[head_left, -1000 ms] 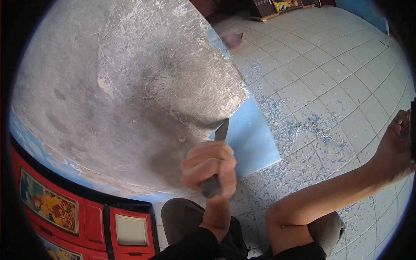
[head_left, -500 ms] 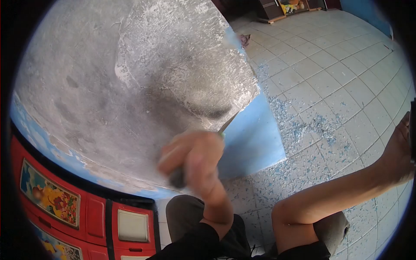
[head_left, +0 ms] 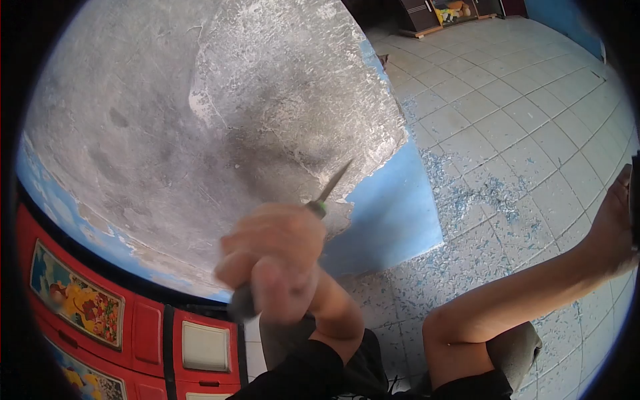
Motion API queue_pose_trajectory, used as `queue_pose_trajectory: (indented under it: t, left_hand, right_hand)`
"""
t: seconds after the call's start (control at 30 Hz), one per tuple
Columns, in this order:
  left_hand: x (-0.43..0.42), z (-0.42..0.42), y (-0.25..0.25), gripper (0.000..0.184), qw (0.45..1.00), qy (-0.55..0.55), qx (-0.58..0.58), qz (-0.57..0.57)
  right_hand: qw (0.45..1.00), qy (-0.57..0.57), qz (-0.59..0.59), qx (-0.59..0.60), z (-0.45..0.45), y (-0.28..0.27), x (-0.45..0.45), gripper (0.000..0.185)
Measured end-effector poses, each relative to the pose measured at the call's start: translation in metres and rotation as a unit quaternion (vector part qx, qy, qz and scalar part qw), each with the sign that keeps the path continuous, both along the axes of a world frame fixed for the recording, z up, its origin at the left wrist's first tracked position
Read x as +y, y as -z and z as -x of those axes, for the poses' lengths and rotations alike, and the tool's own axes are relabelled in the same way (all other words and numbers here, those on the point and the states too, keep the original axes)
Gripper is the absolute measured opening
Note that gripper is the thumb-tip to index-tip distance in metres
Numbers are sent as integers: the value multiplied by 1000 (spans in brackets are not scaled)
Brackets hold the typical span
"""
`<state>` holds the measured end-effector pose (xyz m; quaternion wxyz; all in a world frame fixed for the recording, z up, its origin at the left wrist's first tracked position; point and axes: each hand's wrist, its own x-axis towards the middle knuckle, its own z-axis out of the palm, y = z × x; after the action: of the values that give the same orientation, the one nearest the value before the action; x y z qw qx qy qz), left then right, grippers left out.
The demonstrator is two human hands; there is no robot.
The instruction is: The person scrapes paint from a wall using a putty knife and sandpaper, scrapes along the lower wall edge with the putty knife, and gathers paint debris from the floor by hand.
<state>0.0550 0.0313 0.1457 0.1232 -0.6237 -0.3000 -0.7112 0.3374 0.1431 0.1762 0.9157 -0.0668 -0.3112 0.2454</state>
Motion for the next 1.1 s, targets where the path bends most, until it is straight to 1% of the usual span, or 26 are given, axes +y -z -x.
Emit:
queue_pose_trajectory:
  t: [0.03,0.07,0.13,0.17,0.2,0.23,0.27,0.3,0.4,0.47,0.53,0.57,0.6,0.63,0.67,0.7,0.77,0.8,0.83,0.87,0.93,1.0,1.03,1.07,1.1]
  left_hand:
    - [13,0,10,19,999,-29,7,13]
    - [30,-1,23,17,998,-56,20,25]
    - [71,-10,62,12,993,-89,71,21]
    - [83,-13,75,10,993,-86,84,12]
    - [87,-16,72,8,993,-77,90,0]
    - [79,-11,71,7,995,-64,78,12]
    - [70,-9,62,11,997,-40,46,42]
    - [63,-6,56,11,997,-38,41,50]
    - [39,9,45,16,990,-130,-15,51]
    - [25,15,40,21,978,-197,-50,47]
    - [22,10,34,24,969,-231,-68,44]
    - [24,5,29,14,992,-105,-27,65]
    - [20,2,29,8,996,19,13,92]
    - [16,3,31,8,996,11,13,92]
    - [14,3,33,9,990,80,-60,101]
    - [11,5,37,11,974,150,-132,108]
    - [3,9,47,15,912,285,-273,116]
    - [-1,13,51,17,890,319,-307,109]
    - [-5,16,56,18,866,352,-342,99]
    - [-11,19,62,19,863,327,-342,178]
    - [-14,21,68,19,854,299,-353,237]
    - [-2,14,70,18,901,280,-284,168]
    - [0,7,68,18,902,277,-296,150]
    - [2,-2,63,19,856,291,-397,157]
    - [2,-4,65,19,827,297,-452,152]
  right_hand:
    - [1000,-5,-8,-3,4,-5,-2,44]
    - [999,-42,-6,18,10,-9,-8,46]
    - [997,-76,-12,33,14,-14,-16,49]
    - [998,-61,-9,-3,12,-12,-16,50]
    - [997,-54,-30,-52,9,-8,-11,48]
    - [992,-47,-52,-100,5,-3,-7,46]
    - [986,-40,-76,-146,3,-1,-4,45]
    - [997,-21,-9,-75,3,1,1,40]
    - [996,16,88,29,22,-8,2,33]
    - [991,26,118,59,29,-6,6,31]
    - [992,38,119,28,25,6,15,31]
    - [992,41,119,18,22,11,20,31]
    - [994,11,107,5,20,13,20,31]
    - [996,-19,87,-6,20,14,20,31]
    - [996,-24,84,-6,22,14,21,31]
    - [996,-2,83,-28,29,9,19,31]
    - [996,-48,51,-58,46,10,23,30]
    - [994,-71,36,-72,55,10,25,30]
    - [976,-89,37,-197,67,6,29,26]
    - [940,-106,37,-322,81,-1,28,23]
    - [850,-263,64,-452,114,-12,14,19]
    - [724,-358,79,-585,145,-20,1,18]
    - [700,-363,65,-611,157,-16,-4,17]
    - [675,-368,51,-637,169,-9,-8,17]
    - [661,-369,42,-652,179,-3,-12,17]
